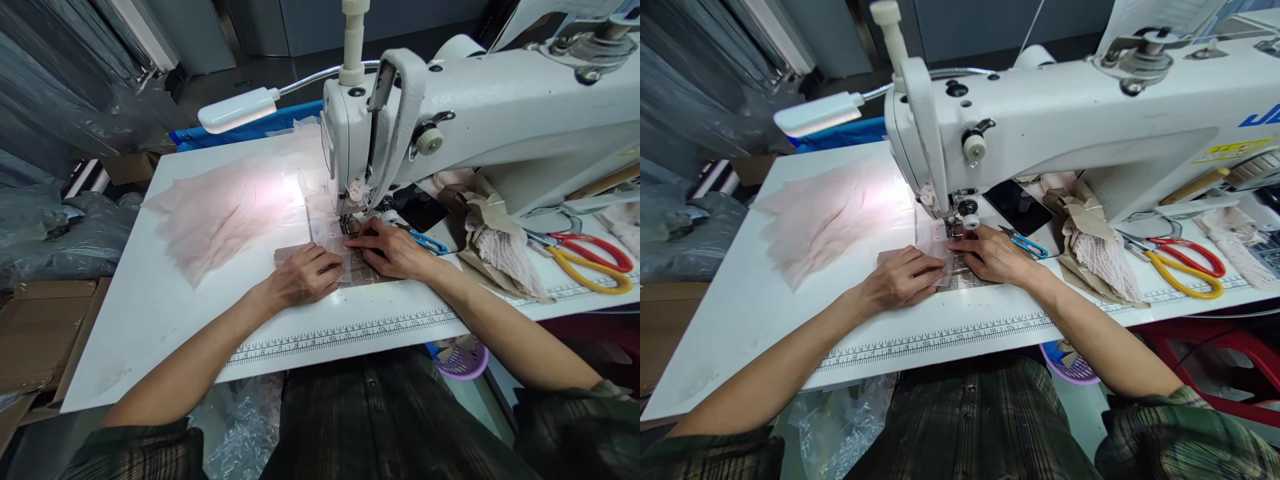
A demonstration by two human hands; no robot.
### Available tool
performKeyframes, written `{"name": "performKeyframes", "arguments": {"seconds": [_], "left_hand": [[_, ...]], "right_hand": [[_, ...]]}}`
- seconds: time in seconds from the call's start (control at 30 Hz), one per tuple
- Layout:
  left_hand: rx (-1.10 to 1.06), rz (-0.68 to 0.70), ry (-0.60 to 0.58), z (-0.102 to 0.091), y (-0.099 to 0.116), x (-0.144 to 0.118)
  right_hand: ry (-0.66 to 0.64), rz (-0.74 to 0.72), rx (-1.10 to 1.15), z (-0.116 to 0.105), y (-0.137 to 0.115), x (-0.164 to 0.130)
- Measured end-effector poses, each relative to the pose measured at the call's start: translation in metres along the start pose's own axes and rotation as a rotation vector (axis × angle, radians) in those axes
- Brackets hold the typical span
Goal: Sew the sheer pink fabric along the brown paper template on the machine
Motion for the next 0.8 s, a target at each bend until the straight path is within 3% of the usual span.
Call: {"name": "performKeyframes", "arguments": {"seconds": [0.27,0.4,0.8], "left_hand": [[-0.088,0.023,-0.046,-0.003,-0.007,0.007],[-0.153,0.055,-0.134,-0.002,-0.011,0.014],[-0.166,-0.037,-0.277,0.001,-0.011,0.013]], "right_hand": [[-0.023,-0.082,-0.054,-0.001,-0.007,0.001],[-0.038,-0.053,-0.102,0.000,-0.007,0.000],[-0.059,0.018,-0.160,0.002,-0.007,0.002]]}}
Point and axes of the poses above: each hand's wrist, its own x-axis towards the middle knuckle, its own z-axis out of the palm, y = z × x, the point moved 9 cm from there along x, towards the middle knuckle, and after that the axes turned 9 degrees about -y, right-handed, at the moved point
